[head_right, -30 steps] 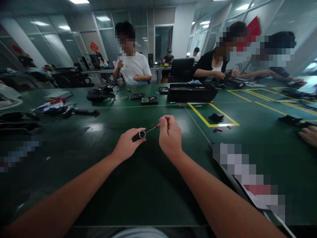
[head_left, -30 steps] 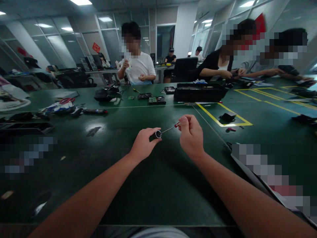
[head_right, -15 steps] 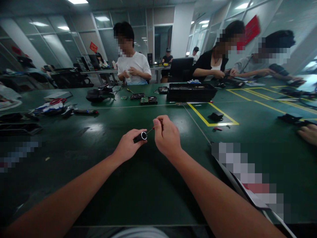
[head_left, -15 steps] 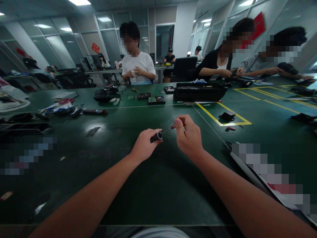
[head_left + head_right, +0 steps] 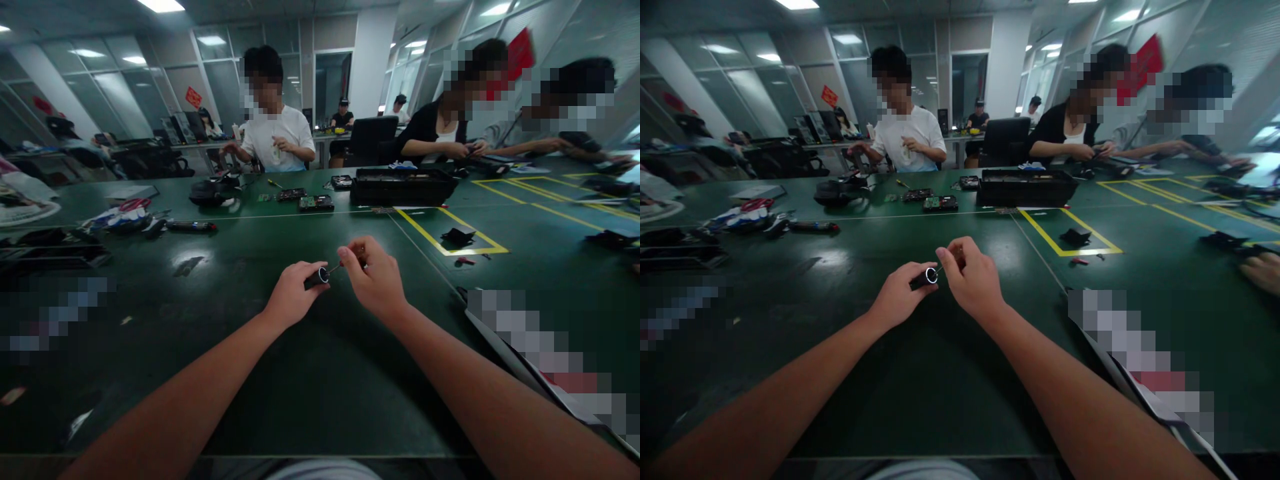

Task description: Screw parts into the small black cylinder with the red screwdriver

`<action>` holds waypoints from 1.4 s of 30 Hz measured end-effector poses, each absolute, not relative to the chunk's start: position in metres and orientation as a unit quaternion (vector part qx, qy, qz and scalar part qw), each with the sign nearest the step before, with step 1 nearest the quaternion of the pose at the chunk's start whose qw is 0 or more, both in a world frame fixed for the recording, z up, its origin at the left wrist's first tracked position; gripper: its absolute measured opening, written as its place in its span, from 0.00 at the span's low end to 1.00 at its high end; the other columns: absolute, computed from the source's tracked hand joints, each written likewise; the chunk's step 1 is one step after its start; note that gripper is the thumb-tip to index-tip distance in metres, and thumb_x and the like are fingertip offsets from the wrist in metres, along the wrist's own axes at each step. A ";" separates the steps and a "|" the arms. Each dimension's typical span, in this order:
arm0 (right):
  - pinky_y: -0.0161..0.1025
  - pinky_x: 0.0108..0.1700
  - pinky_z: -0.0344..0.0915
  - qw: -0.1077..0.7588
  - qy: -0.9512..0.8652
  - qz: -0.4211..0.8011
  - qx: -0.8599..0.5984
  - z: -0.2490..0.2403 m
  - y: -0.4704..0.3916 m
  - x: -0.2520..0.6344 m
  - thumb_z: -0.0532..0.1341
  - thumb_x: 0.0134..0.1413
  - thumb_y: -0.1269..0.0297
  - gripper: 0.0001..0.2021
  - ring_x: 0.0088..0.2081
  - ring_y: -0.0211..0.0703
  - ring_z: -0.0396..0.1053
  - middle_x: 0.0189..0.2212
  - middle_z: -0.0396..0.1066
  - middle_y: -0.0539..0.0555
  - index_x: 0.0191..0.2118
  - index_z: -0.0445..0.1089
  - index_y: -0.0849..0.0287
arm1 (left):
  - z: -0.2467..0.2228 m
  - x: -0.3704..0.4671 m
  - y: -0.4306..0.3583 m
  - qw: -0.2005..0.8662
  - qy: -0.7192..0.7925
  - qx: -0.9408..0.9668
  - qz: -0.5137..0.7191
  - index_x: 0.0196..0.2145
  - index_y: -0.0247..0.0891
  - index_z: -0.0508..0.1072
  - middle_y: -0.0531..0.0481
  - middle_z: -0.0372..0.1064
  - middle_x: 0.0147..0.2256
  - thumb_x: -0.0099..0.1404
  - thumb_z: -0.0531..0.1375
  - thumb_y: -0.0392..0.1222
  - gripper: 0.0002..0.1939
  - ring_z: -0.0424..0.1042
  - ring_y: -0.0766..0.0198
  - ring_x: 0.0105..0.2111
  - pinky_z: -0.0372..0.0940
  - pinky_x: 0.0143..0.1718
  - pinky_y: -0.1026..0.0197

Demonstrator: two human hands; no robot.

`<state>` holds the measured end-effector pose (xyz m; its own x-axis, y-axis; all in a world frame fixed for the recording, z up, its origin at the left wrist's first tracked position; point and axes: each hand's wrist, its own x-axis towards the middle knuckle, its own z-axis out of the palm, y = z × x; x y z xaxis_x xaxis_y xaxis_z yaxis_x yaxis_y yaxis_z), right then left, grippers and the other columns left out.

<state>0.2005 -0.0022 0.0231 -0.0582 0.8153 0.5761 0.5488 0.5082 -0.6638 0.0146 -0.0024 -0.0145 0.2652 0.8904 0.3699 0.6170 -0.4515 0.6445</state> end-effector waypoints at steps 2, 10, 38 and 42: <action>0.37 0.28 0.58 0.497 -0.710 0.157 -0.474 0.023 -0.002 0.200 0.58 0.64 0.53 0.11 0.25 0.39 0.66 0.25 0.72 0.49 0.40 0.67 0.56 | -0.015 0.014 -0.002 0.192 0.486 0.773 0.359 0.55 0.45 0.74 0.47 0.73 0.48 0.64 0.67 0.36 0.22 0.71 0.55 0.49 0.64 0.57 0.48; 0.39 0.32 0.62 0.498 -0.716 0.168 -0.459 0.023 -0.002 0.200 0.56 0.66 0.56 0.10 0.29 0.41 0.70 0.28 0.74 0.51 0.39 0.70 0.56 | -0.015 0.014 -0.002 0.196 0.489 0.769 0.361 0.55 0.44 0.74 0.46 0.73 0.48 0.64 0.67 0.36 0.22 0.71 0.55 0.49 0.64 0.57 0.48; 0.39 0.31 0.56 0.473 -0.747 0.044 -0.465 0.023 -0.001 0.203 0.54 0.66 0.60 0.09 0.26 0.40 0.64 0.27 0.70 0.51 0.37 0.67 0.58 | -0.017 0.015 0.000 0.191 0.493 0.784 0.325 0.56 0.45 0.74 0.48 0.73 0.45 0.65 0.66 0.39 0.21 0.70 0.55 0.48 0.64 0.53 0.50; 0.39 0.30 0.55 0.478 -0.735 0.043 -0.479 0.025 0.000 0.205 0.54 0.66 0.60 0.09 0.26 0.40 0.63 0.25 0.68 0.50 0.37 0.67 0.58 | -0.014 0.015 0.000 0.201 0.509 0.770 0.328 0.56 0.44 0.73 0.48 0.72 0.45 0.65 0.66 0.39 0.21 0.70 0.56 0.47 0.64 0.52 0.51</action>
